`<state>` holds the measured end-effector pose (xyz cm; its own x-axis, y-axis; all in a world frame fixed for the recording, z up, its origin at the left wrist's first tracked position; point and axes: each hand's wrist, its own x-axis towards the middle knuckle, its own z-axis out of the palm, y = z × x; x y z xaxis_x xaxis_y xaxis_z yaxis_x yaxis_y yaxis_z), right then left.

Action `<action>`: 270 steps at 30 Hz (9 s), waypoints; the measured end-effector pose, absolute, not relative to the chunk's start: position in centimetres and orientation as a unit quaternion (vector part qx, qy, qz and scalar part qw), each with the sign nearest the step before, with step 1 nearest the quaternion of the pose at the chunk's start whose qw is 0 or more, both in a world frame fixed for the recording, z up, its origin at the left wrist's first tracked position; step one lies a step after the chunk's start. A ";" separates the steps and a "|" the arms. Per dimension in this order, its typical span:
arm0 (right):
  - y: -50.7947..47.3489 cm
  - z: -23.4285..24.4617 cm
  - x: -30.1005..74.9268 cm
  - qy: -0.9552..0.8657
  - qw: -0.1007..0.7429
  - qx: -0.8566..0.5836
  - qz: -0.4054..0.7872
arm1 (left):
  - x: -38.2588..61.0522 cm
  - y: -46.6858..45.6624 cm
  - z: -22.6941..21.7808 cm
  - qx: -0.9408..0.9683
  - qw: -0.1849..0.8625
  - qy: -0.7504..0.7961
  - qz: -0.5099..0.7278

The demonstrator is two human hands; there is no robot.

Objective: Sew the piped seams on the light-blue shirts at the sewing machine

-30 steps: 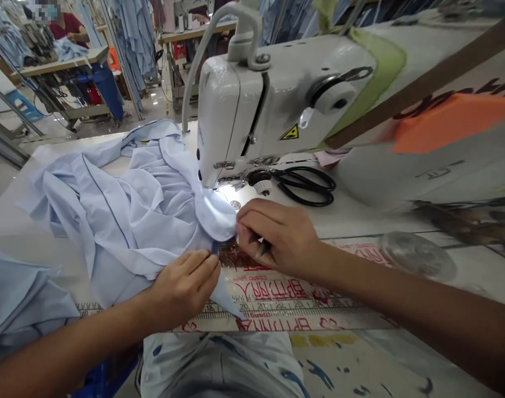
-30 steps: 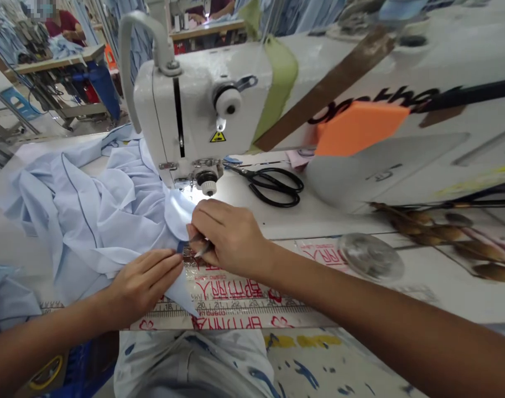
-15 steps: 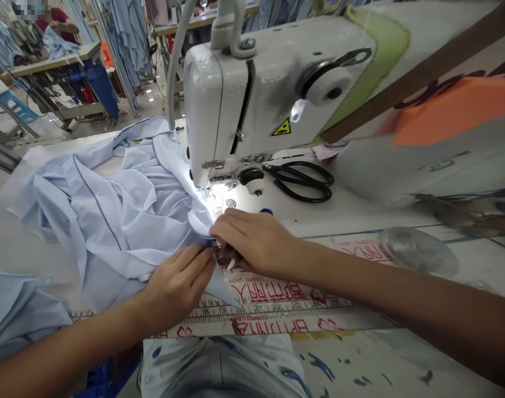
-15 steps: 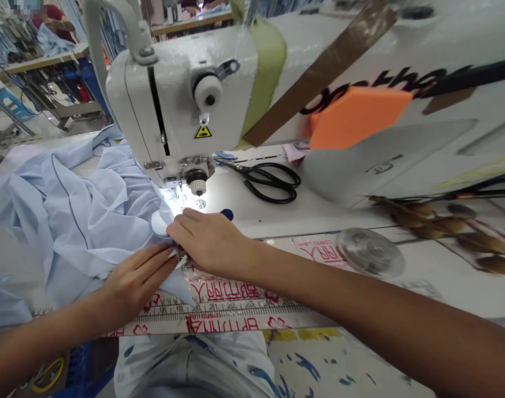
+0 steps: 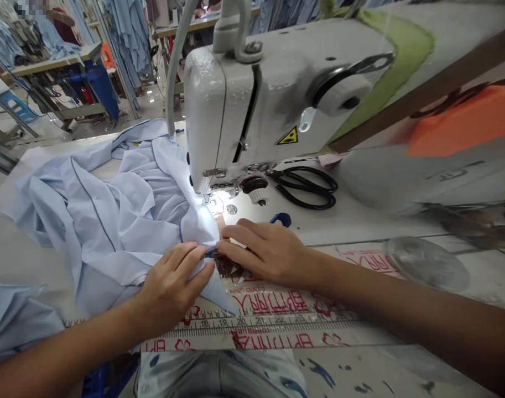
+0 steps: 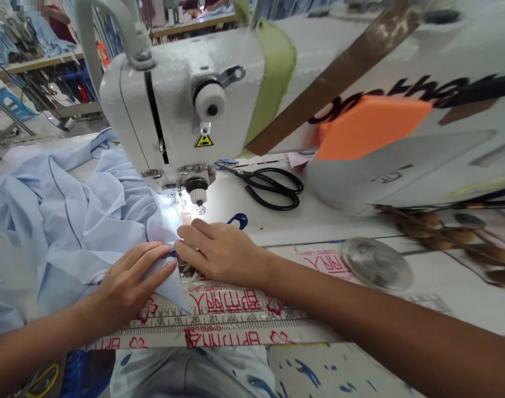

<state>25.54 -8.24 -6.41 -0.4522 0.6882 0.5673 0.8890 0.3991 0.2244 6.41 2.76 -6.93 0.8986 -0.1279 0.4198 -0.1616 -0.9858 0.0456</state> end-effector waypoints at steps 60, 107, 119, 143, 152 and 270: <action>-8.9 -6.9 24.8 -0.849 0.168 -0.480 -0.143 | 6.2 3.0 -6.9 0.968 0.053 -0.113 0.219; -9.1 -8.2 25.8 -0.843 0.187 -0.500 -0.056 | 6.8 2.8 -5.4 0.967 -0.075 -0.152 0.190; -5.3 -3.4 25.9 -0.667 0.155 -0.715 0.140 | 6.7 3.1 -5.8 0.988 -0.022 -0.099 0.120; -3.5 -3.4 26.2 -0.555 0.153 -0.799 0.171 | 8.9 3.3 -5.9 0.952 -0.129 -0.160 0.226; -3.6 -3.7 25.0 -0.548 0.195 -0.792 0.188 | 8.9 3.2 -6.2 0.957 -0.123 -0.139 0.224; -7.6 -5.1 25.0 -0.735 -0.064 -0.667 -0.099 | 8.9 3.6 -5.7 0.970 -0.119 -0.092 0.193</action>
